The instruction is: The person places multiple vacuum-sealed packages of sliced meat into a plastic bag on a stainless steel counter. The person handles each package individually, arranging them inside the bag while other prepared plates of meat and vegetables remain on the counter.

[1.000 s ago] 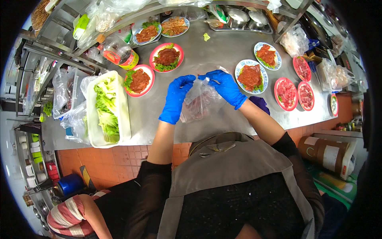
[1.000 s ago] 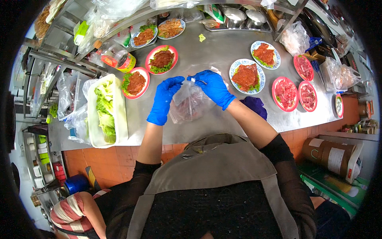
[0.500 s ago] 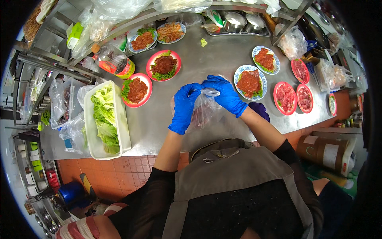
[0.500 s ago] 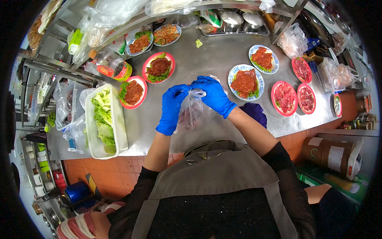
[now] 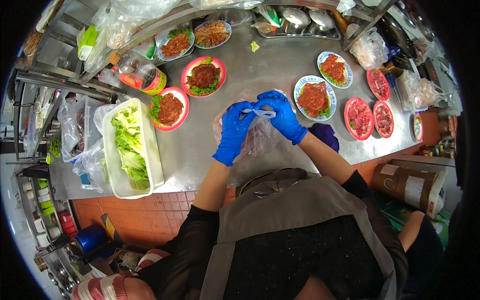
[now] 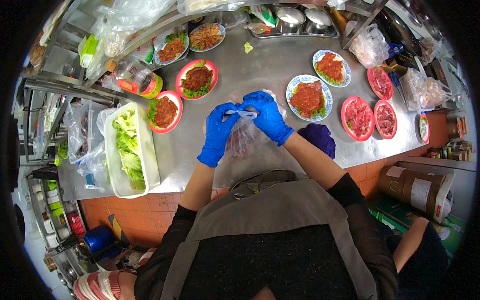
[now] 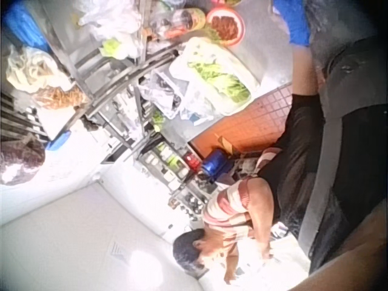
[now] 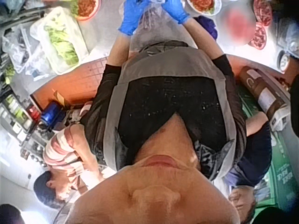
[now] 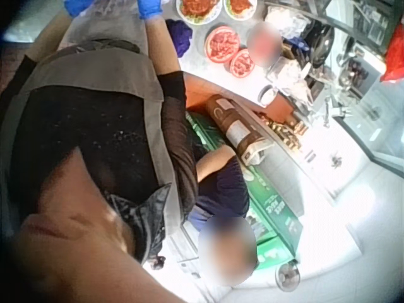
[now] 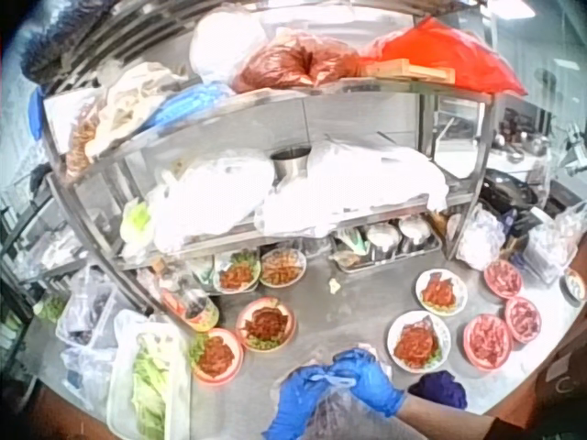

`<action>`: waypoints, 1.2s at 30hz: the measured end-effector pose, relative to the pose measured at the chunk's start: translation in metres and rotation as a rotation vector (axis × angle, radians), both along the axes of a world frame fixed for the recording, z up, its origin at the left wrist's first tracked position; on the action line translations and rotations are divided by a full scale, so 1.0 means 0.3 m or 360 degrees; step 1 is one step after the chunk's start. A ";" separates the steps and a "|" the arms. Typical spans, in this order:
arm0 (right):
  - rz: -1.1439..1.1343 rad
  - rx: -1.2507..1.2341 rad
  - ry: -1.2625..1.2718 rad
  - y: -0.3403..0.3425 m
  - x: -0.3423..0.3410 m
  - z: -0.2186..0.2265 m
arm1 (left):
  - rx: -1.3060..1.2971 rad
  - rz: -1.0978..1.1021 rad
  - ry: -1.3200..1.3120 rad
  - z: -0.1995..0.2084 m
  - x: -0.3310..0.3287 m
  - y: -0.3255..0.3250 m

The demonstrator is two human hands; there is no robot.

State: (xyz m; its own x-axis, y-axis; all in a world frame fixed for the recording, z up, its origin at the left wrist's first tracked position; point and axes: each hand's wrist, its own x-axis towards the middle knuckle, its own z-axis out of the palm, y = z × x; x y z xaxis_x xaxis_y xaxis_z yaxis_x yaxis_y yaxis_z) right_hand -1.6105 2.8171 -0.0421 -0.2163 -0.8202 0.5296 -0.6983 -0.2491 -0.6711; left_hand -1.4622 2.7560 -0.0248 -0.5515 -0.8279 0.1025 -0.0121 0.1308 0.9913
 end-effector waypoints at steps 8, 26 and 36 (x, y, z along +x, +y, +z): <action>0.0096 -0.0072 0.0296 -0.019 -0.025 0.048 | -0.0118 -0.0010 -0.0014 0.011 -0.004 -0.008; 0.0041 0.0262 0.0172 -0.020 -0.006 0.002 | 0.0205 -0.0609 -0.0313 -0.016 0.020 -0.165; 0.0043 0.0108 0.0440 -0.011 -0.002 -0.025 | -0.0189 -0.0847 -0.0650 -0.029 -0.020 -0.176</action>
State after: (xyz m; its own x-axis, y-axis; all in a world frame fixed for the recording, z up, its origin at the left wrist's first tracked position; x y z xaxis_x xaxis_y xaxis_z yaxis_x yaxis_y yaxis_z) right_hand -1.6110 2.8137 -0.0496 -0.0488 -0.8594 0.5090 -0.8508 -0.2312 -0.4719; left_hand -1.4683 2.7033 -0.0334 -0.8943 -0.4291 -0.1272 -0.2864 0.3305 0.8993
